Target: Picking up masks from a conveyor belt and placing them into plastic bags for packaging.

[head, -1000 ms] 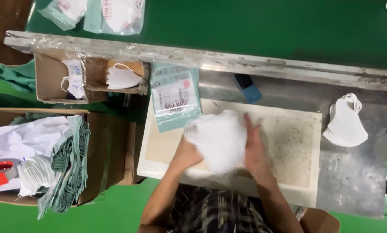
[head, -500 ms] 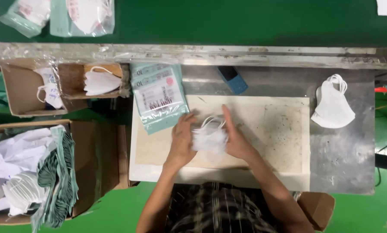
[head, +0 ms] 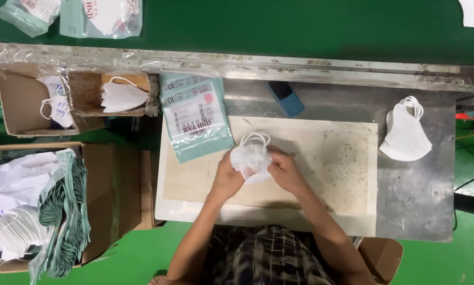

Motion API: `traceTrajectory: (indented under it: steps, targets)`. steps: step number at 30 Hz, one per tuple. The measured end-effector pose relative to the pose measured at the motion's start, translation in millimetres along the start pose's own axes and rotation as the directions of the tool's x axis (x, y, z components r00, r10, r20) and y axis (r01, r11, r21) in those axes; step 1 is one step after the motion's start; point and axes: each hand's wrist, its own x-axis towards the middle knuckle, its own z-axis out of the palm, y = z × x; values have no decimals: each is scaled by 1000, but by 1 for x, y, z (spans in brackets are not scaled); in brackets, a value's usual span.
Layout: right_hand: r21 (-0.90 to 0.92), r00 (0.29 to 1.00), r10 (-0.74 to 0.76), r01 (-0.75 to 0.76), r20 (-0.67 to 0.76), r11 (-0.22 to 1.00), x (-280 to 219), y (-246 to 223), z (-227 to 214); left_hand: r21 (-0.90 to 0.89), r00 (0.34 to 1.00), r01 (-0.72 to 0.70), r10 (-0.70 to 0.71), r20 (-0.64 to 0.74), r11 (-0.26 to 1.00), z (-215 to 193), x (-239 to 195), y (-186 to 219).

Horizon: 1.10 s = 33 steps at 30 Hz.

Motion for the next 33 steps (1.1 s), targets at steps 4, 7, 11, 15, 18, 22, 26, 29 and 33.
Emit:
traceTrajectory:
  steps: [4, 7, 11, 15, 18, 22, 26, 29, 33]
  targets:
    - [166, 882, 437, -411, -174, 896, -5, 4, 12, 210, 994, -109, 102, 45, 972, -40, 4, 15]
    - [358, 803, 554, -462, -219, 811, 1, -7, 14, 578, 930, -126, 299, -214, 806, -82, 4, 33]
    - [529, 844, 494, -327, -209, 783, 11, -8, 14, 911, 862, -154, 503, -65, 382, -109, 10, 54]
    - [598, 824, 532, -329, -196, 731, 14, -5, 19, 944, 866, -197, 498, 41, 264, -123, 10, 45]
    - [549, 808, 552, -372, -207, 749, 16, -3, 19, 945, 865, -230, 494, 89, 232, -124, 10, 47]
    - [579, 796, 578, -389, -181, 717, 22, -2, 22, 948, 851, -253, 510, 123, 194, -123, 10, 43]
    - [639, 798, 594, -404, -104, 655, 28, 5, 31, 952, 827, -293, 524, 205, 91, -128, 13, 27]
    - [723, 730, 683, -475, 6, 502, 44, -11, 36, 949, 805, -315, 529, 269, -4, -124, 11, 25]
    - [767, 671, 716, -558, 191, 318, 56, -33, 40, 942, 780, -335, 561, 276, 4, -90, -7, 37]
